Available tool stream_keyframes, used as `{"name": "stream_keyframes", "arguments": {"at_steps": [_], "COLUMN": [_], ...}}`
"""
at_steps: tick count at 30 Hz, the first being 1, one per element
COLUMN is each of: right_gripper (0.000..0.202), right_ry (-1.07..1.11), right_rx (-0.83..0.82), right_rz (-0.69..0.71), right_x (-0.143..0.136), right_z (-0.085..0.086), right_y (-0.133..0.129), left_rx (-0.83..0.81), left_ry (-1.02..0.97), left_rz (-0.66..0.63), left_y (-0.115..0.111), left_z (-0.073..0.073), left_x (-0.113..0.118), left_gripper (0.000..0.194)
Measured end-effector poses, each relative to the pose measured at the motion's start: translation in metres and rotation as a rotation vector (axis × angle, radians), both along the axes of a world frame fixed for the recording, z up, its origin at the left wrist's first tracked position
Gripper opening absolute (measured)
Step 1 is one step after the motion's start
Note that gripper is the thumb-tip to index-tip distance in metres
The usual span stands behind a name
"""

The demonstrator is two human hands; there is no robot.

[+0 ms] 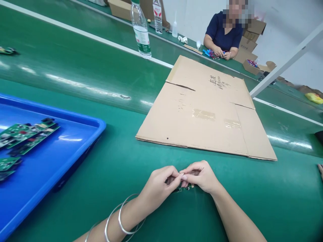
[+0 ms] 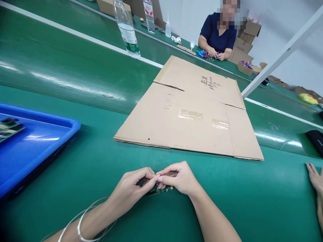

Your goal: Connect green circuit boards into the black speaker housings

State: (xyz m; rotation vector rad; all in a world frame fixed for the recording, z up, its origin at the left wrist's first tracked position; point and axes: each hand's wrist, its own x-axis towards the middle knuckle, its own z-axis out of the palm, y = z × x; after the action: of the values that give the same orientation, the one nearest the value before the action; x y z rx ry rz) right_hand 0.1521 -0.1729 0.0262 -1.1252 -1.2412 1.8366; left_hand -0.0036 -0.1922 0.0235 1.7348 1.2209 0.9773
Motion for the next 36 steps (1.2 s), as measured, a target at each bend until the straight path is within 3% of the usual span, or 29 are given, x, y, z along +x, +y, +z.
{"name": "stream_keyframes", "arguments": {"at_steps": [5,14,18,26,33,36], "right_gripper": [0.021,0.015,0.014,0.013,0.015,0.016], "right_ry": [-0.048,-0.191,-0.151,0.098,0.157,0.15], "right_rx": [0.1,0.285,0.262,0.038,0.003,0.011], "right_rz": [-0.001,-0.042,-0.065,-0.129,-0.111,-0.102], "right_x": [-0.002,-0.008,-0.008,-0.005,-0.006,-0.006], "right_z": [-0.006,-0.005,-0.004,-0.007,-0.005,-0.005], "right_y": [-0.002,-0.006,-0.005,0.0,0.0,0.0], "left_rx": [0.397,0.43,0.275,-0.362,-0.547,-0.61], "left_ry": [0.142,0.218,0.116,-0.423,-0.666,-0.861], "left_rz": [0.101,0.124,0.127,0.133,0.098,0.002], "left_y": [-0.003,-0.006,-0.005,0.002,0.005,0.006], "left_z": [-0.006,-0.011,-0.005,0.013,0.009,0.009], "left_x": [0.001,0.003,0.003,0.001,0.0,-0.001], "left_gripper": [0.03,0.03,0.026,0.013,0.013,0.015]}}
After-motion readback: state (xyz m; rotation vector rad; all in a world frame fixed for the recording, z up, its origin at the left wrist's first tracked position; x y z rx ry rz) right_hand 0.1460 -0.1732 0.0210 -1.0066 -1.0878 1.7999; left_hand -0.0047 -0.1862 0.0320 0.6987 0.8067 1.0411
